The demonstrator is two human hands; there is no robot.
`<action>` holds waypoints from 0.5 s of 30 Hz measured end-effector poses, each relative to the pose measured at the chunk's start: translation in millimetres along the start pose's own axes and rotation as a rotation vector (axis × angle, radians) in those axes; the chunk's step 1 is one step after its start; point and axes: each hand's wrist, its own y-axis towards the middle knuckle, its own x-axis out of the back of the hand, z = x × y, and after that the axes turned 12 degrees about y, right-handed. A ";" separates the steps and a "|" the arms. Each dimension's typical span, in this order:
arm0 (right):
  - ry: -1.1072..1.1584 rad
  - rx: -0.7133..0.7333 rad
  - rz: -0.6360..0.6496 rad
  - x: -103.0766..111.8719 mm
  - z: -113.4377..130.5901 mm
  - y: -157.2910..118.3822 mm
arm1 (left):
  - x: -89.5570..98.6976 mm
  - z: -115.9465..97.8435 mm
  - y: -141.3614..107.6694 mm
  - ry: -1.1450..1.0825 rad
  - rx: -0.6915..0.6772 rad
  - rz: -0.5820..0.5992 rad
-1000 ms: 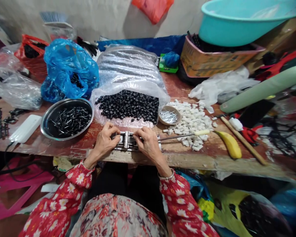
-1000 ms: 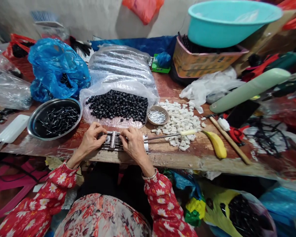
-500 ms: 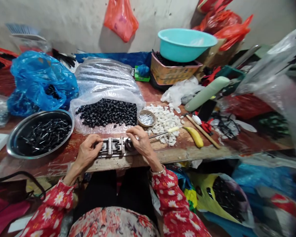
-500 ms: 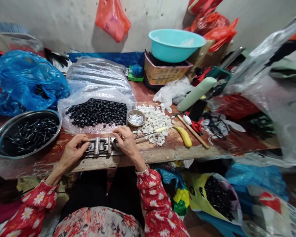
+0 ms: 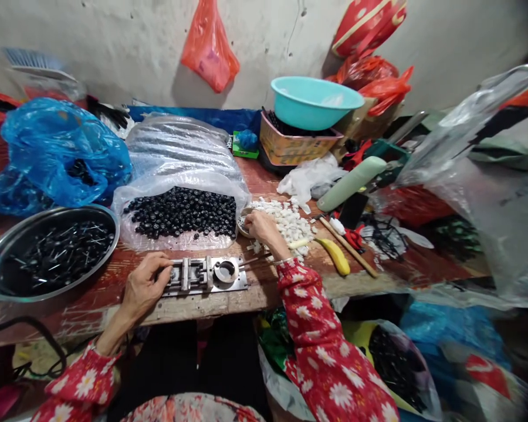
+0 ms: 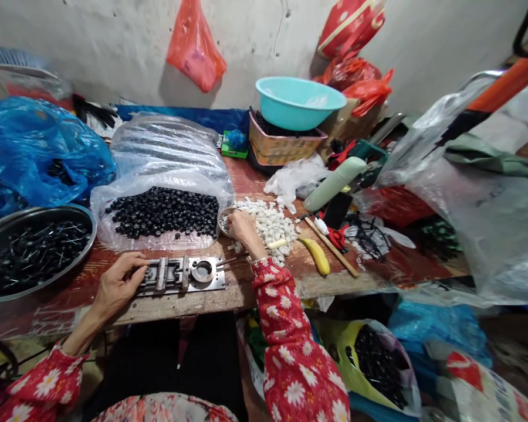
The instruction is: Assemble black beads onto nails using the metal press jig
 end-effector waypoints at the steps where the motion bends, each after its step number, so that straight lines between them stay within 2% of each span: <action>1: 0.013 -0.001 -0.014 -0.8 -0.2 -0.3 | 0.0 0.2 -0.2 -0.004 -0.002 0.002; 10: 0.308 0.057 -0.199 8.5 -5.1 -11.5 | -2.6 3.0 -4.0 0.010 0.016 0.001; 15: 0.440 0.066 -0.265 17.1 6.4 -15.2 | -3.1 2.4 -2.4 0.004 -0.027 -0.038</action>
